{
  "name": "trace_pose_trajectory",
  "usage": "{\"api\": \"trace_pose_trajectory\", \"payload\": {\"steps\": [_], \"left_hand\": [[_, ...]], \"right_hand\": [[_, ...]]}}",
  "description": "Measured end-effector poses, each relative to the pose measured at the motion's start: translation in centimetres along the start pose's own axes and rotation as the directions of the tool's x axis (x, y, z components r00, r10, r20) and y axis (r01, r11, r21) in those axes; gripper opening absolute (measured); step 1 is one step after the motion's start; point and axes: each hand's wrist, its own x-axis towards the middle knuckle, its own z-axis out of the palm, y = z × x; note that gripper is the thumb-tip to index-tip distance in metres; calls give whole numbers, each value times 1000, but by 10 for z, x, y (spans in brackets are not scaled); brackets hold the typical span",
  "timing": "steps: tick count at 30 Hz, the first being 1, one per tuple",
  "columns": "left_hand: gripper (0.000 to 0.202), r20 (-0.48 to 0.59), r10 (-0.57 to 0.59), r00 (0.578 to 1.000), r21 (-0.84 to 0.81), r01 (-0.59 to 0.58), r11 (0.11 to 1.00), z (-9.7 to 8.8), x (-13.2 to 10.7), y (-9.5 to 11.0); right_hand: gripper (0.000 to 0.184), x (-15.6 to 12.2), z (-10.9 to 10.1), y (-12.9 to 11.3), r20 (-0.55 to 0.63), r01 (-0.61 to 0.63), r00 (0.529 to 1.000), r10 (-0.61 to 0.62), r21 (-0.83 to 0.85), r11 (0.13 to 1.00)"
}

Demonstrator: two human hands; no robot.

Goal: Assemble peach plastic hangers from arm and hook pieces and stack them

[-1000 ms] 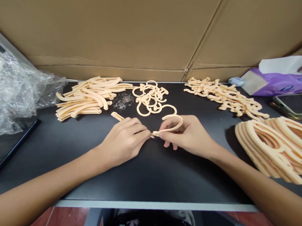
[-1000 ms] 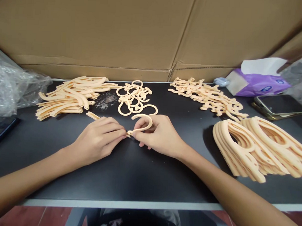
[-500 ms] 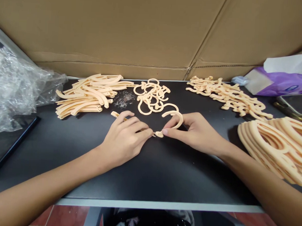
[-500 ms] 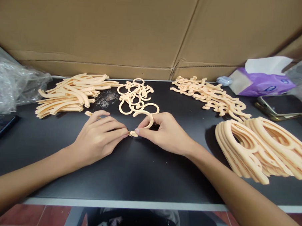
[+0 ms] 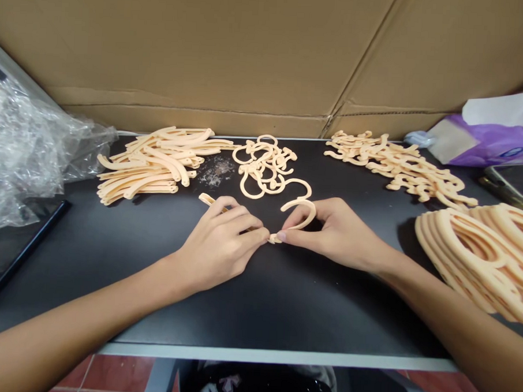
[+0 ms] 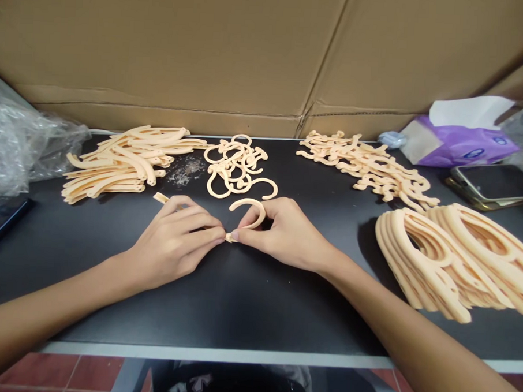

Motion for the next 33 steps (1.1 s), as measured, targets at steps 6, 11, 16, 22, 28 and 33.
{"api": "trace_pose_trajectory", "payload": {"steps": [6,11,16,22,28,33], "left_hand": [[16,1,-5,1000,-8,5,1000,0,0,0],[16,18,-7,1000,-27,8,1000,1,-1,-1],[13,-10,16,1000,-39,-16,999,4,-1,-1],[13,-23,43,999,-46,-44,998,4,-1,0],[17,-8,32,999,-60,-32,998,5,0,1],[20,-12,35,999,-69,-36,997,5,0,0]], "right_hand": [[17,2,-4,1,68,-41,997,37,55,998],[18,2,-8,0,123,-51,991,44,54,997],[17,2,-7,-3,122,-72,990,72,-1,997],[18,5,-7,-5,136,-106,985,109,-30,994],[16,6,-7,-4,130,-73,988,80,-58,996],[15,4,-2,-5,89,-73,993,80,-84,994]]}}
